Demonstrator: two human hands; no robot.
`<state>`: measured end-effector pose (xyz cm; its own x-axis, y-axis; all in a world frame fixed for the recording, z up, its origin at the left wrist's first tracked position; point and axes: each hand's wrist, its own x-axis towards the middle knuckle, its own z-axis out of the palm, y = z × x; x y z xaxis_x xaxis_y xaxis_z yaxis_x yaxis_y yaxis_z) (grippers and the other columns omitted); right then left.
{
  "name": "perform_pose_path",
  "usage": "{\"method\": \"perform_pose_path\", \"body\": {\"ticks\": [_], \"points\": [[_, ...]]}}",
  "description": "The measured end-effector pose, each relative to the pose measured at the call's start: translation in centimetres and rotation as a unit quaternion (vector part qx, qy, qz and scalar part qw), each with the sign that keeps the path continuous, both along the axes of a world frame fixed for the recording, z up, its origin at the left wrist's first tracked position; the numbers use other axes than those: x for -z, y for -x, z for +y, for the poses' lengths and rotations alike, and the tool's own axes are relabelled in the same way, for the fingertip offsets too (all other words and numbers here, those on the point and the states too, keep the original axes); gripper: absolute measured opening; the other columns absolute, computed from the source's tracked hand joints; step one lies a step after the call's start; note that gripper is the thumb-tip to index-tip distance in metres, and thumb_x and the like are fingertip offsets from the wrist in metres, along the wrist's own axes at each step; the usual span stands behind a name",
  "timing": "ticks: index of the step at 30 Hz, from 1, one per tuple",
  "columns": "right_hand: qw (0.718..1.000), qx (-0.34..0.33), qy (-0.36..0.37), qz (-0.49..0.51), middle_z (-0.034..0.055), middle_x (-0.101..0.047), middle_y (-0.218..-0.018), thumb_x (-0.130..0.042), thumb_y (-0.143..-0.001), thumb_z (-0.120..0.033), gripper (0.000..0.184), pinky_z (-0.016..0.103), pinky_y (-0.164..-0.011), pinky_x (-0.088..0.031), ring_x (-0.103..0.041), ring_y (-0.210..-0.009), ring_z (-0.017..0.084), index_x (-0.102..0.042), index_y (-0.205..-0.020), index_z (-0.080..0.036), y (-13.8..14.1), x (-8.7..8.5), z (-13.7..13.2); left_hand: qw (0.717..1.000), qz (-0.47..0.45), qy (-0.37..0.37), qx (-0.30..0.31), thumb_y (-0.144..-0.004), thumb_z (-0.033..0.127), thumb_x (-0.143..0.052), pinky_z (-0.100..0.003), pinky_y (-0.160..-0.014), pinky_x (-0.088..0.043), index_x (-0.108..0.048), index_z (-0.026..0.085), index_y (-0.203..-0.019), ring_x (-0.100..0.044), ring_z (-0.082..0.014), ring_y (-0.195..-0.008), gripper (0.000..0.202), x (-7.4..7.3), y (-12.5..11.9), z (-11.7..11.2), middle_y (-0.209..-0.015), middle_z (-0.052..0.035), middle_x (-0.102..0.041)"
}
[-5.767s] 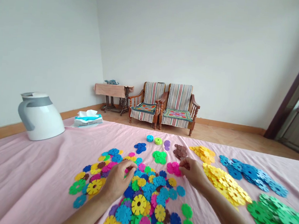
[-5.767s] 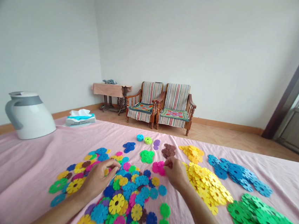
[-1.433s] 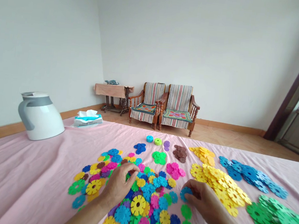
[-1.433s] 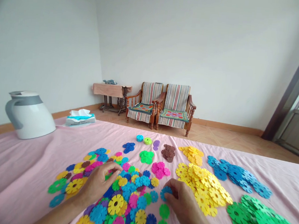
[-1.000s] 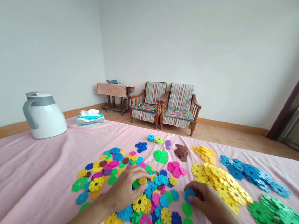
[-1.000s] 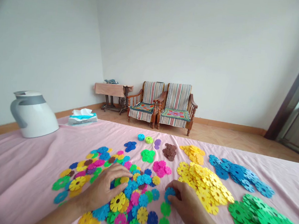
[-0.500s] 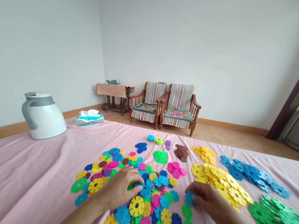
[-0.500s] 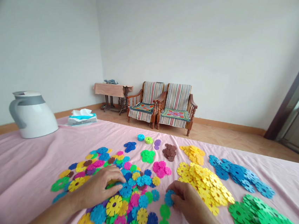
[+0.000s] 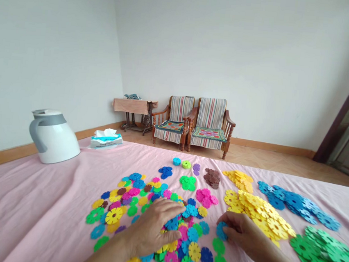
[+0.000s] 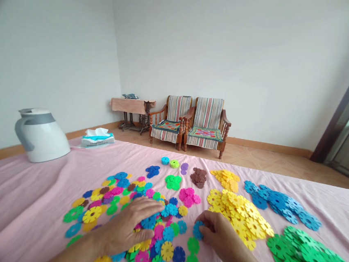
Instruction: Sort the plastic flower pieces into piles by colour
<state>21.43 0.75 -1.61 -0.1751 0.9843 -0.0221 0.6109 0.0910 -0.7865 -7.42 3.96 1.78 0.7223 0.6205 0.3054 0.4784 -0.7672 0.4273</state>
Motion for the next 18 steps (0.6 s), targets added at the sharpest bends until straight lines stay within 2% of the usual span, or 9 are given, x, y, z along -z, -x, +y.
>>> {"method": "perform_pose_path", "body": {"ticks": [2, 4, 9, 12, 15, 18], "points": [[1.000, 0.003, -0.003, -0.002, -0.0018, -0.055, -0.065, -0.050, -0.075, -0.021, 0.015, 0.022, -0.054, -0.034, -0.047, -0.062, 0.012, -0.064, -0.076, -0.017, 0.0, 0.2, 0.1, 0.999, 0.033, 0.004, 0.014, -0.083, 0.046, -0.056, -0.047, -0.107, -0.029, -0.047, 0.031, -0.132, -0.043, -0.0275, -0.125, 0.052, 0.1, -0.3, -0.3, -0.138, -0.0057, -0.048], [1.000, 0.006, -0.005, -0.008, -0.0016, -0.056, -0.066, -0.049, -0.076, -0.021, 0.015, 0.022, -0.054, -0.034, -0.048, -0.062, 0.012, -0.064, -0.077, -0.017, 0.1, 0.3, 0.1, 0.998, 0.055, 0.012, 0.018, -0.081, 0.048, -0.057, -0.050, -0.106, -0.028, -0.051, 0.033, -0.129, -0.041, -0.0295, -0.127, 0.050, -0.1, -0.4, -0.6, -0.140, -0.0056, -0.045], [1.000, 0.007, -0.009, -0.023, -0.0016, -0.056, -0.067, -0.047, -0.077, -0.022, 0.017, 0.023, -0.056, -0.034, -0.048, -0.063, 0.013, -0.064, -0.080, -0.018, 0.2, 0.3, 0.1, 0.997, 0.056, 0.034, 0.027, -0.075, 0.048, -0.065, -0.046, -0.100, -0.035, -0.062, 0.032, -0.116, -0.051, -0.0280, -0.113, 0.043, -1.3, -0.3, -1.6, -0.126, -0.0048, -0.058], [1.000, 0.003, -0.009, -0.028, -0.0019, -0.055, -0.066, -0.047, -0.077, -0.022, 0.017, 0.023, -0.056, -0.034, -0.047, -0.062, 0.012, -0.064, -0.079, -0.018, 0.3, 0.2, 0.0, 0.996, 0.053, 0.047, 0.050, -0.074, 0.047, -0.066, -0.042, -0.096, -0.038, -0.064, 0.032, -0.112, -0.055, -0.0254, -0.105, 0.041, -2.2, -0.2, -1.9, -0.117, -0.0037, -0.062], [1.000, 0.004, -0.007, -0.026, -0.0017, -0.054, -0.066, -0.047, -0.077, -0.023, 0.017, 0.023, -0.056, -0.033, -0.046, -0.062, 0.012, -0.063, -0.077, -0.018, 0.4, 0.0, 0.0, 0.997, 0.045, 0.042, 0.045, -0.079, 0.048, -0.060, -0.037, -0.095, -0.040, -0.063, 0.031, -0.114, -0.056, -0.0228, -0.103, 0.039, -2.6, 0.1, -0.7, -0.115, -0.0039, -0.063], [1.000, 0.006, -0.012, -0.028, -0.0013, -0.054, -0.067, -0.047, -0.077, -0.022, 0.017, 0.024, -0.056, -0.033, -0.046, -0.063, 0.013, -0.063, -0.078, -0.017, 0.4, -0.1, -0.1, 0.999, 0.045, -0.003, -0.026, -0.085, 0.048, -0.051, -0.035, -0.093, -0.042, -0.064, 0.026, -0.111, -0.056, -0.0222, -0.103, 0.037, -1.8, 0.9, 2.6, -0.112, -0.0070, -0.064]]}}
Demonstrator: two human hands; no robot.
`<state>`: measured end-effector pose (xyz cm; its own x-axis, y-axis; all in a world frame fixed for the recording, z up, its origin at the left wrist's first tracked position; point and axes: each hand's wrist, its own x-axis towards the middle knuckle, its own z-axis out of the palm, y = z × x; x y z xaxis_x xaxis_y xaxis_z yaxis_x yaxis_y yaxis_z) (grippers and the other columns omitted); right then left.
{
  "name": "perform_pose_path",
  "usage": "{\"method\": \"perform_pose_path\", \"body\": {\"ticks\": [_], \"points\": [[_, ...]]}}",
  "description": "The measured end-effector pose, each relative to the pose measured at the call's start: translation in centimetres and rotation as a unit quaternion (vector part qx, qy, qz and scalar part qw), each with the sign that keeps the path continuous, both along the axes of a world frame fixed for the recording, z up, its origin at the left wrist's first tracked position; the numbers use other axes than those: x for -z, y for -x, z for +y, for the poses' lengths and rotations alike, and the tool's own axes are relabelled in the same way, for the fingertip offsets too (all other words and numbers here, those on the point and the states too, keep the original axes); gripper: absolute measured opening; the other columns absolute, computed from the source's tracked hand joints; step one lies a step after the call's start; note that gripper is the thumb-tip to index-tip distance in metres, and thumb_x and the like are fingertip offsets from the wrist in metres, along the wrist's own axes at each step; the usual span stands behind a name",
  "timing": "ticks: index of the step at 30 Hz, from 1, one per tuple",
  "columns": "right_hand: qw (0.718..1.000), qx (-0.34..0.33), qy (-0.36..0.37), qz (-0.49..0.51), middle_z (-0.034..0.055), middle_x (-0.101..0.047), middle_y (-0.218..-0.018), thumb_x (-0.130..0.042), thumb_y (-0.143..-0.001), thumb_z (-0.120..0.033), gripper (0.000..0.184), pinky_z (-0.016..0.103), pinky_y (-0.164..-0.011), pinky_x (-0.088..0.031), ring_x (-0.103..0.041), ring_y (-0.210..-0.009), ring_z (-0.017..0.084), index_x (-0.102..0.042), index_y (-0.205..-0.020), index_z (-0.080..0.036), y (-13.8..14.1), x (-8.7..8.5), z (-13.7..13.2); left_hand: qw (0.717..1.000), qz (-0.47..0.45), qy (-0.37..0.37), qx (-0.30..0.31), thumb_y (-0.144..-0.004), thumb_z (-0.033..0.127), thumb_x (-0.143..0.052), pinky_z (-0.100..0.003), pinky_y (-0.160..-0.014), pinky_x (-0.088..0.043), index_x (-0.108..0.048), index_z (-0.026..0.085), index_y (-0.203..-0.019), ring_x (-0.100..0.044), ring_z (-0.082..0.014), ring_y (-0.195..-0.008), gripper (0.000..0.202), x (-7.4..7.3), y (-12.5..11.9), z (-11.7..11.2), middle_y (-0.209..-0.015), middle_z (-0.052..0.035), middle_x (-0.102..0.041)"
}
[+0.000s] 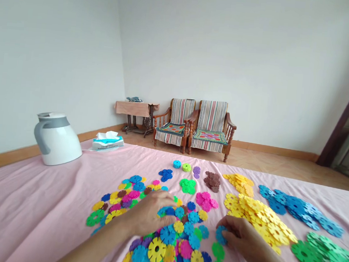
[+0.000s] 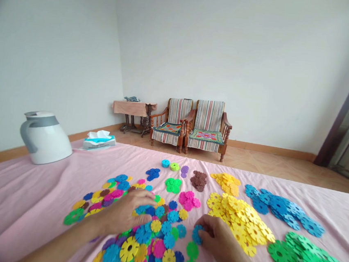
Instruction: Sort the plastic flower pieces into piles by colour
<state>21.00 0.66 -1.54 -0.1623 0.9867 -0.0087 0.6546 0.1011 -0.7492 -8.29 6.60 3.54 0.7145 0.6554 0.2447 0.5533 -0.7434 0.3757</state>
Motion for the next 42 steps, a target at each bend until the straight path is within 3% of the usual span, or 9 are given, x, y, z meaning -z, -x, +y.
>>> {"method": "perform_pose_path", "body": {"ticks": [5, 8, 13, 20, 24, 31, 35, 42], "points": [[1.000, 0.006, 0.005, -0.008, -0.0011, -0.054, -0.066, -0.048, -0.076, -0.023, 0.018, 0.024, -0.056, -0.033, -0.046, -0.063, 0.013, -0.064, -0.079, -0.017, 0.0, 0.2, 0.1, 0.985, 0.031, -0.090, -0.147, -0.083, 0.051, -0.050, -0.038, -0.096, -0.040, -0.062, 0.017, -0.112, -0.053, -0.0255, -0.110, 0.046, 2.6, 1.8, 6.4, -0.117, -0.0117, -0.061], [1.000, 0.007, 0.002, -0.013, -0.0011, -0.054, -0.066, -0.048, -0.075, -0.022, 0.017, 0.024, -0.056, -0.032, -0.046, -0.063, 0.013, -0.064, -0.078, -0.017, 0.0, 0.3, 0.3, 0.980, 0.067, -0.088, -0.164, -0.084, 0.054, -0.046, -0.039, -0.096, -0.040, -0.061, 0.017, -0.112, -0.054, -0.0264, -0.108, 0.049, 3.3, 2.2, 7.4, -0.114, -0.0116, -0.062], [1.000, 0.008, 0.003, -0.007, -0.0014, -0.053, -0.065, -0.048, -0.075, -0.022, 0.017, 0.024, -0.055, -0.032, -0.045, -0.062, 0.013, -0.064, -0.078, -0.017, 0.0, 0.4, 0.3, 0.991, 0.067, -0.054, -0.106, -0.082, 0.059, -0.046, -0.040, -0.096, -0.039, -0.060, 0.022, -0.116, -0.052, -0.0261, -0.109, 0.052, 2.8, 1.3, 4.0, -0.114, -0.0086, -0.060], [1.000, 0.016, -0.001, -0.014, -0.0021, -0.052, -0.064, -0.047, -0.075, -0.021, 0.018, 0.024, -0.056, -0.031, -0.045, -0.062, 0.012, -0.064, -0.079, -0.017, 0.2, 0.0, 0.0, 0.999, 0.035, 0.027, -0.007, -0.075, 0.062, -0.054, -0.036, -0.090, -0.042, -0.061, 0.026, -0.114, -0.053, -0.0240, -0.101, 0.053, 1.0, 0.0, -1.2, -0.107, -0.0066, -0.060], [1.000, 0.018, -0.006, -0.025, -0.0019, -0.052, -0.064, -0.046, -0.074, -0.020, 0.019, 0.024, -0.056, -0.032, -0.046, -0.062, 0.012, -0.064, -0.079, -0.017, 0.4, -0.2, 0.0, 1.000, 0.006, 0.029, 0.002, -0.080, 0.059, -0.051, -0.034, -0.090, -0.042, -0.064, 0.024, -0.109, -0.054, -0.0224, -0.099, 0.047, 0.7, -1.3, -0.7, -0.103, -0.0065, -0.062], [0.999, 0.022, -0.014, -0.027, -0.0012, -0.055, -0.066, -0.046, -0.073, -0.018, 0.020, 0.024, -0.055, -0.033, -0.048, -0.062, 0.013, -0.064, -0.079, -0.017, 0.2, 0.1, 0.2, 0.998, 0.015, -0.026, -0.048, -0.079, 0.064, -0.048, -0.042, -0.095, -0.039, -0.058, 0.021, -0.120, -0.049, -0.0277, -0.110, 0.060, 2.7, -4.1, 2.2, -0.115, -0.0110, -0.058], [0.999, 0.020, -0.025, -0.025, -0.0014, -0.055, -0.066, -0.046, -0.073, -0.018, 0.019, 0.024, -0.055, -0.033, -0.048, -0.062, 0.013, -0.064, -0.078, -0.018, 0.1, 0.3, 0.2, 0.998, 0.039, -0.038, -0.022, -0.077, 0.065, -0.050, -0.042, -0.092, -0.040, -0.061, 0.026, -0.113, -0.050, -0.0270, -0.105, 0.055, 2.7, -4.5, 1.3, -0.109, -0.0083, -0.058], [1.000, 0.020, -0.022, 0.000, -0.0019, -0.053, -0.063, -0.048, -0.074, -0.021, 0.018, 0.024, -0.054, -0.032, -0.047, -0.060, 0.012, -0.065, -0.077, -0.017, 0.0, -0.3, 0.2, 0.998, 0.040, 0.020, 0.037, -0.078, 0.059, -0.053, -0.032, -0.084, -0.044, -0.067, 0.023, -0.095, -0.054, -0.0218, -0.094, 0.041, 1.0, -3.4, -0.6, -0.094, -0.0050, -0.061]]}}
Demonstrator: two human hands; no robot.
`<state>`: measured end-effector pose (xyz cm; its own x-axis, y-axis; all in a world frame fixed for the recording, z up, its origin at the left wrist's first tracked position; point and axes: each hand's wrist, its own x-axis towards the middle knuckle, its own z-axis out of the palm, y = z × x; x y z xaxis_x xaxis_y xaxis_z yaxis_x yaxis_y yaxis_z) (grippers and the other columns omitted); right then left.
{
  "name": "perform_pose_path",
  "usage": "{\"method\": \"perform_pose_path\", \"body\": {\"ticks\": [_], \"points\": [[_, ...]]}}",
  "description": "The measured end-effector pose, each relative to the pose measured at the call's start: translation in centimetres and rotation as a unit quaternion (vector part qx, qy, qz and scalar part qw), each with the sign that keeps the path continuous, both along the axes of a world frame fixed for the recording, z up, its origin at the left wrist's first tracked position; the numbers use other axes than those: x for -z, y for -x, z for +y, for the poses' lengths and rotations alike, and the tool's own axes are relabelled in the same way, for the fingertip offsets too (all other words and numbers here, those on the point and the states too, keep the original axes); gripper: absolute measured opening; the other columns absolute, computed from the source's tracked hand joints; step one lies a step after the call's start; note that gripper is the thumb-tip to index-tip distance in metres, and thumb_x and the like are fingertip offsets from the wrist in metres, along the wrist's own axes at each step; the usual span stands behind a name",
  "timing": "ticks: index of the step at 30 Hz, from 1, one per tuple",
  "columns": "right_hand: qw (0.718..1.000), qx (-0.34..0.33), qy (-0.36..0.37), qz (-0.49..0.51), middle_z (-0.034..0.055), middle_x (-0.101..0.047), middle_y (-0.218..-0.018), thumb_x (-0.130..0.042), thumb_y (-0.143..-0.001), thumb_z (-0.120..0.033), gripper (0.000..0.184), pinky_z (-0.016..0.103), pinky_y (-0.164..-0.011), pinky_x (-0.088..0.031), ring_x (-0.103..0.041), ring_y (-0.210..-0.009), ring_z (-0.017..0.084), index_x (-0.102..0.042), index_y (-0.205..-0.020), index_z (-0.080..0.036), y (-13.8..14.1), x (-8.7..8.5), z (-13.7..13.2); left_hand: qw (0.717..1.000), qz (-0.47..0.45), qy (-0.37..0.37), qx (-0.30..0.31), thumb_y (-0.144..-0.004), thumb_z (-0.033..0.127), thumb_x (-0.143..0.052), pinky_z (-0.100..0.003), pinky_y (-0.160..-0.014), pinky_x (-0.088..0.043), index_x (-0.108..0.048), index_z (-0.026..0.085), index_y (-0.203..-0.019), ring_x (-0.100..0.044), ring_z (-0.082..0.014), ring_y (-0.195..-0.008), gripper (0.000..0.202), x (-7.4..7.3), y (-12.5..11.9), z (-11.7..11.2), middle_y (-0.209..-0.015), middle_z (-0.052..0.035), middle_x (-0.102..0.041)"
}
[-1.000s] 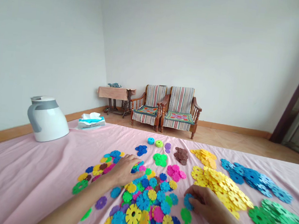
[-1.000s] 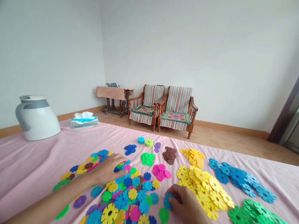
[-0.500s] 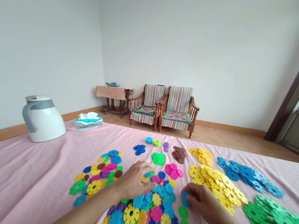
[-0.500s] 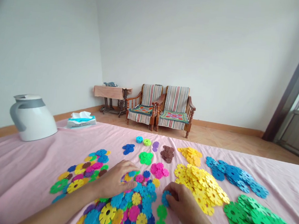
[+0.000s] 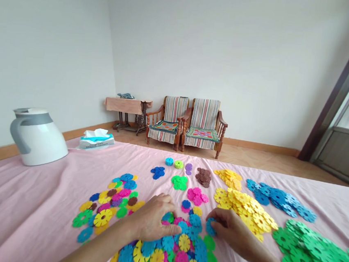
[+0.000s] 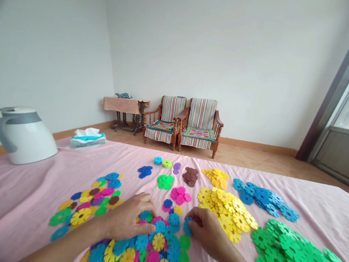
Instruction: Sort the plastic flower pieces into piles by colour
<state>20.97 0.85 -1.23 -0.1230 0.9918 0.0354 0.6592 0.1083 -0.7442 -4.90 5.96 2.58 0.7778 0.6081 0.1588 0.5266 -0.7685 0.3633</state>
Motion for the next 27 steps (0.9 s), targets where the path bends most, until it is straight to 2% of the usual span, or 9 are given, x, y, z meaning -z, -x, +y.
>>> {"method": "perform_pose_path", "body": {"ticks": [4, 7, 10, 12, 15, 18, 23, 27], "points": [[0.998, 0.049, -0.019, 0.017, -0.0016, -0.054, -0.063, -0.048, -0.074, -0.024, 0.018, 0.024, -0.053, -0.033, -0.048, -0.059, 0.013, -0.063, -0.080, -0.017, -0.6, -0.7, -0.1, 0.999, -0.031, 0.021, -0.018, -0.081, 0.056, -0.051, -0.031, -0.083, -0.044, -0.064, 0.021, -0.102, -0.056, -0.0215, -0.095, 0.043, -0.3, -0.5, -0.4, -0.102, -0.0071, -0.061], [0.997, 0.072, -0.033, -0.007, -0.0016, -0.055, -0.063, -0.049, -0.075, -0.026, 0.016, 0.024, -0.054, -0.034, -0.048, -0.059, 0.013, -0.062, -0.077, -0.018, -1.1, -1.2, -1.1, 0.999, -0.031, 0.006, 0.031, -0.081, 0.055, -0.053, -0.034, -0.089, -0.042, -0.063, 0.021, -0.105, -0.054, -0.0233, -0.101, 0.042, -0.3, -1.9, -0.6, -0.105, -0.0068, -0.062], [0.995, 0.083, -0.035, -0.046, -0.0014, -0.056, -0.062, -0.048, -0.076, -0.025, 0.016, 0.024, -0.054, -0.033, -0.049, -0.060, 0.013, -0.062, -0.075, -0.018, -1.5, -1.4, -2.7, 0.996, -0.030, -0.016, 0.084, -0.081, 0.055, -0.053, -0.037, -0.097, -0.037, -0.058, 0.021, -0.116, -0.052, -0.0246, -0.108, 0.048, 0.0, -3.9, -0.5, -0.113, -0.0075, -0.062], [0.993, 0.090, -0.032, -0.065, -0.0010, -0.057, -0.063, -0.047, -0.077, -0.025, 0.017, 0.024, -0.054, -0.033, -0.049, -0.060, 0.013, -0.063, -0.075, -0.018, -1.7, -1.3, -3.7, 0.995, -0.021, -0.030, 0.098, -0.081, 0.056, -0.051, -0.038, -0.098, -0.036, -0.056, 0.020, -0.119, -0.051, -0.0259, -0.110, 0.053, 0.4, -5.1, -0.5, -0.115, -0.0087, -0.061], [0.992, 0.095, -0.026, -0.080, -0.0010, -0.056, -0.062, -0.046, -0.076, -0.023, 0.019, 0.024, -0.054, -0.033, -0.050, -0.060, 0.013, -0.064, -0.074, -0.018, -1.9, -0.9, -4.6, 0.994, 0.005, -0.048, 0.100, -0.081, 0.059, -0.049, -0.038, -0.093, -0.040, -0.059, 0.021, -0.116, -0.052, -0.0268, -0.106, 0.052, 0.9, -6.3, -0.6, -0.110, -0.0091, -0.062], [0.991, 0.100, -0.013, -0.085, -0.0013, -0.055, -0.058, -0.046, -0.075, -0.023, 0.021, 0.023, -0.052, -0.032, -0.049, -0.058, 0.013, -0.066, -0.074, -0.017, -2.1, -0.6, -4.9, 0.993, 0.022, -0.064, 0.093, -0.080, 0.061, -0.048, -0.038, -0.090, -0.041, -0.061, 0.022, -0.110, -0.053, -0.0265, -0.102, 0.051, 0.9, -6.1, -1.2, -0.106, -0.0088, -0.061], [0.993, 0.092, 0.009, -0.070, -0.0006, -0.059, -0.060, -0.047, -0.076, -0.024, 0.024, 0.024, -0.051, -0.030, -0.049, -0.056, 0.013, -0.070, -0.080, -0.018, -2.2, 0.0, -4.7, 0.993, 0.042, -0.056, 0.099, -0.077, 0.060, -0.054, -0.038, -0.090, -0.042, -0.062, 0.023, -0.106, -0.053, -0.0260, -0.101, 0.047, 0.1, -4.3, -2.4, -0.107, -0.0072, -0.061], [0.991, 0.120, -0.005, -0.062, 0.0020, -0.066, -0.072, -0.048, -0.075, -0.026, 0.027, 0.025, -0.053, -0.034, -0.052, -0.059, 0.014, -0.070, -0.088, -0.018, -2.9, 0.9, -4.6, 0.994, 0.035, -0.042, 0.090, -0.077, 0.051, -0.061, -0.038, -0.090, -0.041, -0.061, 0.023, -0.107, -0.053, -0.0249, -0.101, 0.041, -0.2, -2.9, -3.0, -0.106, -0.0060, -0.062]]}}
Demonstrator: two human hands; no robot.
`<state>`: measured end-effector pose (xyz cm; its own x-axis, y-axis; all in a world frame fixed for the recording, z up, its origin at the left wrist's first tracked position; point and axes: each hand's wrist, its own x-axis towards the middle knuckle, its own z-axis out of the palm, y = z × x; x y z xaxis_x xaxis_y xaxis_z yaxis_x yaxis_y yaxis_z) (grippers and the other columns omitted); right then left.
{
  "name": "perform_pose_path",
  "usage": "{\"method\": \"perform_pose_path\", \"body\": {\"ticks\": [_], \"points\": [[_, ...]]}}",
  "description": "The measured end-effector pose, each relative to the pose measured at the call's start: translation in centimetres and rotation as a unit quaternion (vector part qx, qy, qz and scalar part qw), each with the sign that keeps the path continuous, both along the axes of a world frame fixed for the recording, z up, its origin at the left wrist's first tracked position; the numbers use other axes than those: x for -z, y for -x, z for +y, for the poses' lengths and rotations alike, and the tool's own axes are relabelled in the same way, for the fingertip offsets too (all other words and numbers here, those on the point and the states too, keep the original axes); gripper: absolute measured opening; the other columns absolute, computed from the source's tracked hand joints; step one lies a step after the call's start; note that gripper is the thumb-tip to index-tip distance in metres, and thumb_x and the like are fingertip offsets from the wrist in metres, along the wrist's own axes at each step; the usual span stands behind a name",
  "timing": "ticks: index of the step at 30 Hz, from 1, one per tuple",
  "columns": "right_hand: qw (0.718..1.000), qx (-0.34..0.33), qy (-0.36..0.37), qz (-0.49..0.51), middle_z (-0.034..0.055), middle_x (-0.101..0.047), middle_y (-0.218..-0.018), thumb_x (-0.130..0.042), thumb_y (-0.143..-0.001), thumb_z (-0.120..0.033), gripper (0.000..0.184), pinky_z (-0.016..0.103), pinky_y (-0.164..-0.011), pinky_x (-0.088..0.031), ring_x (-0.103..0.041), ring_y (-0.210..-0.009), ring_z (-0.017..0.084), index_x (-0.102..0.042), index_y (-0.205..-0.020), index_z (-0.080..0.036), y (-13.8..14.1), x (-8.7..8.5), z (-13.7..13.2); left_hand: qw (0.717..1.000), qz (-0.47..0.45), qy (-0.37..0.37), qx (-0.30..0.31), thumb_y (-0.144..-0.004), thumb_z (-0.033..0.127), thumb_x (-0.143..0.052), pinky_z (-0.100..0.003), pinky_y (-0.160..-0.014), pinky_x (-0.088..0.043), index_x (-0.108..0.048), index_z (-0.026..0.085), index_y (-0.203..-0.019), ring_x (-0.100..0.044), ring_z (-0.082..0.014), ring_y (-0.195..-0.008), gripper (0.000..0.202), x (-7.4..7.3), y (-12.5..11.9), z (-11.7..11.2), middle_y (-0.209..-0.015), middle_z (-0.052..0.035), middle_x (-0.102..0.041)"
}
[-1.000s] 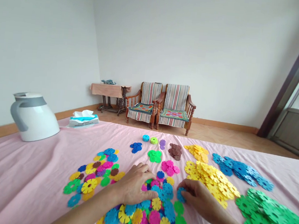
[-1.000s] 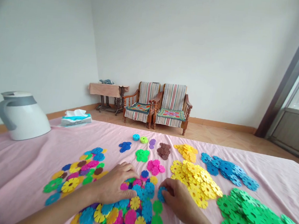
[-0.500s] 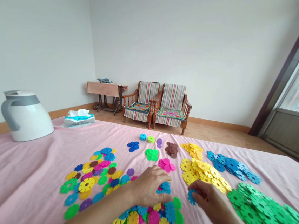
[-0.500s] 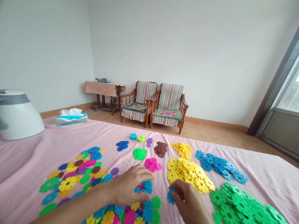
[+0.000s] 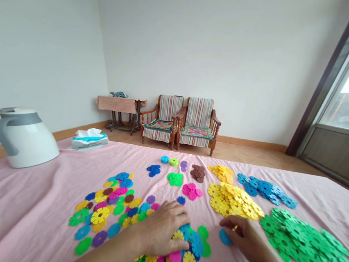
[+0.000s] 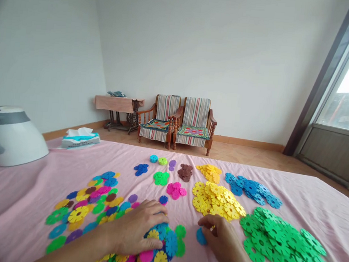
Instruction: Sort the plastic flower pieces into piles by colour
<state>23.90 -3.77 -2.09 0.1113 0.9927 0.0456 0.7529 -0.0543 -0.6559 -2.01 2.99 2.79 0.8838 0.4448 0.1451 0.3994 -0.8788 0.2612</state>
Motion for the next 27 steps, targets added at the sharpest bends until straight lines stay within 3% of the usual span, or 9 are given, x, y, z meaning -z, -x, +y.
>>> {"method": "perform_pose_path", "body": {"ticks": [8, 12, 17, 20, 23, 27], "points": [[0.999, 0.029, -0.032, 0.025, 0.0023, -0.068, -0.073, -0.046, -0.080, -0.034, 0.028, 0.027, -0.058, -0.042, -0.060, -0.066, 0.018, -0.068, -0.089, -0.019, -0.4, 0.3, 0.3, 0.996, -0.045, 0.059, -0.041, -0.085, 0.029, -0.056, -0.035, -0.094, -0.039, -0.062, 0.026, -0.107, -0.054, -0.0209, -0.106, 0.023, -0.2, 3.2, 0.3, -0.112, -0.0029, -0.063], [0.998, -0.004, -0.065, 0.025, 0.0031, -0.067, -0.074, -0.045, -0.082, -0.033, 0.027, 0.027, -0.061, -0.044, -0.060, -0.068, 0.018, -0.068, -0.090, -0.020, 1.7, -0.5, -0.1, 0.990, -0.092, 0.065, -0.086, -0.086, 0.025, -0.054, -0.033, -0.095, -0.039, -0.063, 0.026, -0.108, -0.054, -0.0188, -0.105, 0.024, 0.2, 4.5, 1.2, -0.111, -0.0023, -0.063], [0.987, -0.098, -0.125, -0.012, 0.0067, -0.068, -0.085, -0.050, -0.081, -0.031, 0.022, 0.030, -0.069, -0.048, -0.062, -0.077, 0.019, -0.068, -0.088, -0.022, 4.3, -1.1, -1.1, 0.981, -0.127, 0.073, -0.130, -0.088, 0.035, -0.051, -0.034, -0.093, -0.041, -0.065, 0.024, -0.107, -0.056, -0.0197, -0.100, 0.026, 0.5, 5.2, 1.8, -0.105, -0.0050, -0.066], [0.973, -0.149, -0.171, -0.050, 0.0089, -0.068, -0.100, -0.058, -0.077, -0.036, 0.027, 0.036, -0.084, -0.048, -0.061, -0.094, 0.024, -0.068, -0.100, -0.025, 4.6, -0.6, -1.3, 0.987, -0.120, 0.086, -0.070, -0.076, 0.048, -0.064, -0.036, -0.096, -0.039, -0.065, 0.025, -0.107, -0.055, -0.0220, -0.104, 0.039, -0.1, 5.3, 1.1, -0.107, -0.0052, -0.065], [0.967, -0.151, -0.189, -0.081, 0.0096, -0.066, -0.107, -0.062, -0.075, -0.037, 0.033, 0.036, -0.086, -0.049, -0.060, -0.100, 0.026, -0.067, -0.106, -0.026, 4.2, 0.5, -1.2, 0.993, -0.083, 0.087, 0.001, -0.058, 0.059, -0.073, -0.041, -0.103, -0.032, -0.059, 0.030, -0.118, -0.050, -0.0257, -0.113, 0.068, -0.7, 5.2, 0.2, -0.123, -0.0047, -0.058], [0.971, -0.128, -0.186, -0.072, 0.0087, -0.066, -0.109, -0.060, -0.077, -0.035, 0.032, 0.032, -0.086, -0.049, -0.060, -0.103, 0.026, -0.067, -0.107, -0.027, 3.5, 1.7, -0.9, 0.996, -0.032, 0.081, 0.024, -0.056, 0.066, -0.070, -0.048, -0.107, -0.024, -0.051, 0.035, -0.127, -0.041, -0.0297, -0.124, 0.079, -0.1, 5.0, -0.3, -0.135, -0.0052, -0.048]]}}
